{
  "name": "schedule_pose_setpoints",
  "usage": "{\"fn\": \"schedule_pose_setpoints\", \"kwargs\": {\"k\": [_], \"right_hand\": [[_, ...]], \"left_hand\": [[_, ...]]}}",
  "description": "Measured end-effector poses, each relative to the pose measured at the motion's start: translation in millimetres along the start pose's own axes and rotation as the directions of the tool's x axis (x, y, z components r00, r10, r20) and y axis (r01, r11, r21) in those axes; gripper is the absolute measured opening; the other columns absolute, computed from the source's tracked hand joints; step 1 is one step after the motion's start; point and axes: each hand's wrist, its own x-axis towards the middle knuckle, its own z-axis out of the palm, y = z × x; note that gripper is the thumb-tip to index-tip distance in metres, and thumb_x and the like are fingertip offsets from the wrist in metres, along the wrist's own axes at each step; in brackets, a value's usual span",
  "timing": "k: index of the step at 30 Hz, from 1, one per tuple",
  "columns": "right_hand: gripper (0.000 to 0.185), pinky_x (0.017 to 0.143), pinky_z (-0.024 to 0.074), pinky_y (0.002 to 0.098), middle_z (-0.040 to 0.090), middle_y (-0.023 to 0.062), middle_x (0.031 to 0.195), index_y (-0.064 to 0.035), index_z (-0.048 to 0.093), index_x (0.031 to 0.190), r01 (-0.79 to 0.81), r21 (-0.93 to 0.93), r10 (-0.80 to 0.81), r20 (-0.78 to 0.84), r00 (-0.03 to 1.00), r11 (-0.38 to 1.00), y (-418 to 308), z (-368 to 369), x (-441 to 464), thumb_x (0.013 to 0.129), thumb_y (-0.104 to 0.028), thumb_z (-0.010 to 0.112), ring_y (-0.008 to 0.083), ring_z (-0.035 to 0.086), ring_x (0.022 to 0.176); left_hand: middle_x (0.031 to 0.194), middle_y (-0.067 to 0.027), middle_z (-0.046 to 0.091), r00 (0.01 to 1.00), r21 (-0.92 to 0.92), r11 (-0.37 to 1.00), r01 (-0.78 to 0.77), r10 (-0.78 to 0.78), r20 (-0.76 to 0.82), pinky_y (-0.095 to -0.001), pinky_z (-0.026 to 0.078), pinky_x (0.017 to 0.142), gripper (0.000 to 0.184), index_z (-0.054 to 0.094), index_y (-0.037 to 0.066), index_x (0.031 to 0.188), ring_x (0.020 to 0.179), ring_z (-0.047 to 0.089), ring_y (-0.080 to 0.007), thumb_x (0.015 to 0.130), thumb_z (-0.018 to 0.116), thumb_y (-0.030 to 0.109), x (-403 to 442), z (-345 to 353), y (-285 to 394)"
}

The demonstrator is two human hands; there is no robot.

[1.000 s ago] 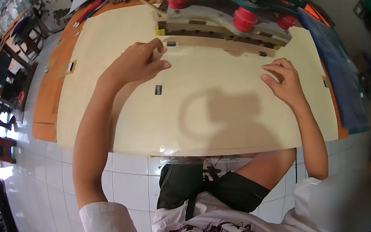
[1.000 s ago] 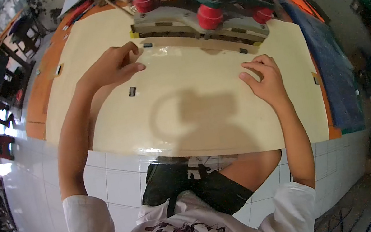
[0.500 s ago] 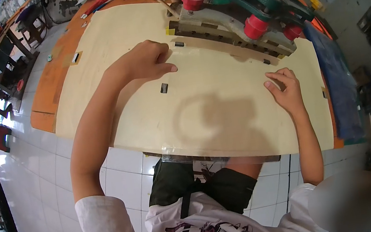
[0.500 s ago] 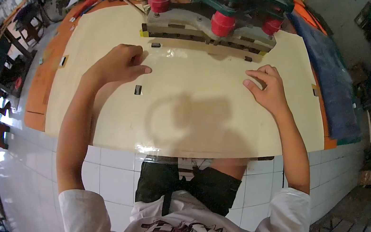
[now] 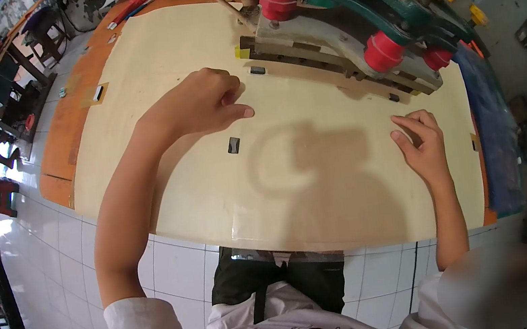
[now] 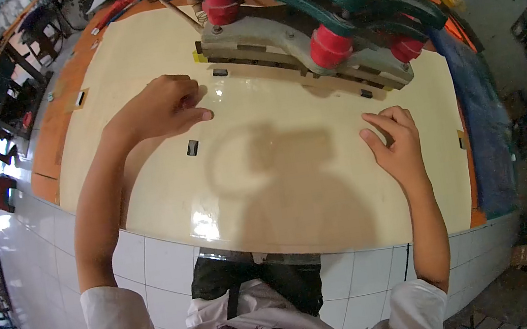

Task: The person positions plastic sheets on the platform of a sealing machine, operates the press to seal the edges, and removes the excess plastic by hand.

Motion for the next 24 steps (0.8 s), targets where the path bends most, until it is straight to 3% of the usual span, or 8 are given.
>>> {"fn": "schedule_pose_setpoints", "kwargs": {"k": [6,8,17,20,24], "right_hand": [[0.029,0.070,0.0471,0.0307,0.060,0.0067,0.094,-0.0028,0.076,0.111,-0.054,0.007,0.053,0.031,0.998,0.999,-4,-4,2,0.083,-0.012,0.080,0.0217,0.056,0.091],[0.029,0.064,0.0456,0.0283,0.059,0.0065,0.095,-0.0027,0.076,0.111,0.042,-0.045,-0.041,0.017,0.999,0.998,0,-6,3,0.084,-0.009,0.079,0.0202,0.055,0.091],[0.027,0.066,0.0467,0.0281,0.059,0.0071,0.096,-0.0026,0.075,0.112,-0.020,-0.042,0.022,0.040,0.999,0.999,-5,-17,9,0.085,-0.008,0.077,0.0197,0.055,0.092],[0.027,0.067,0.0470,0.0279,0.059,0.0072,0.096,-0.0024,0.075,0.112,0.067,-0.099,-0.063,0.038,0.997,0.993,0,-18,10,0.086,-0.008,0.077,0.0196,0.055,0.092],[0.027,0.070,0.0475,0.0285,0.059,0.0078,0.096,-0.0016,0.075,0.112,0.022,-0.064,-0.019,0.044,0.999,0.998,-4,-22,13,0.086,-0.009,0.077,0.0201,0.055,0.093]], "left_hand": [[0.073,-0.0151,0.060,1.000,-0.030,0.999,0.014,-0.014,0.010,-0.0439,0.048,0.064,0.041,0.058,-0.001,0.075,0.068,0.059,-0.0351,0.088,0.076,0.034,0,-8,7],[0.072,-0.0146,0.058,1.000,-0.011,1.000,-0.015,0.015,0.014,-0.0440,0.047,0.064,0.040,0.059,-0.001,0.076,0.067,0.058,-0.0346,0.088,0.075,0.034,3,-6,2],[0.070,-0.0139,0.055,0.999,-0.001,1.000,-0.029,0.029,0.016,-0.0434,0.047,0.062,0.039,0.059,-0.001,0.078,0.065,0.058,-0.0334,0.090,0.073,0.034,8,-14,9],[0.070,-0.0140,0.055,1.000,-0.012,1.000,-0.025,0.025,0.017,-0.0433,0.047,0.062,0.039,0.059,-0.001,0.077,0.065,0.058,-0.0336,0.090,0.073,0.033,9,-14,10],[0.071,-0.0146,0.056,1.000,-0.041,0.999,-0.029,0.029,-0.003,-0.0435,0.047,0.062,0.040,0.058,-0.001,0.076,0.065,0.057,-0.0340,0.090,0.073,0.033,10,-16,12]]}}
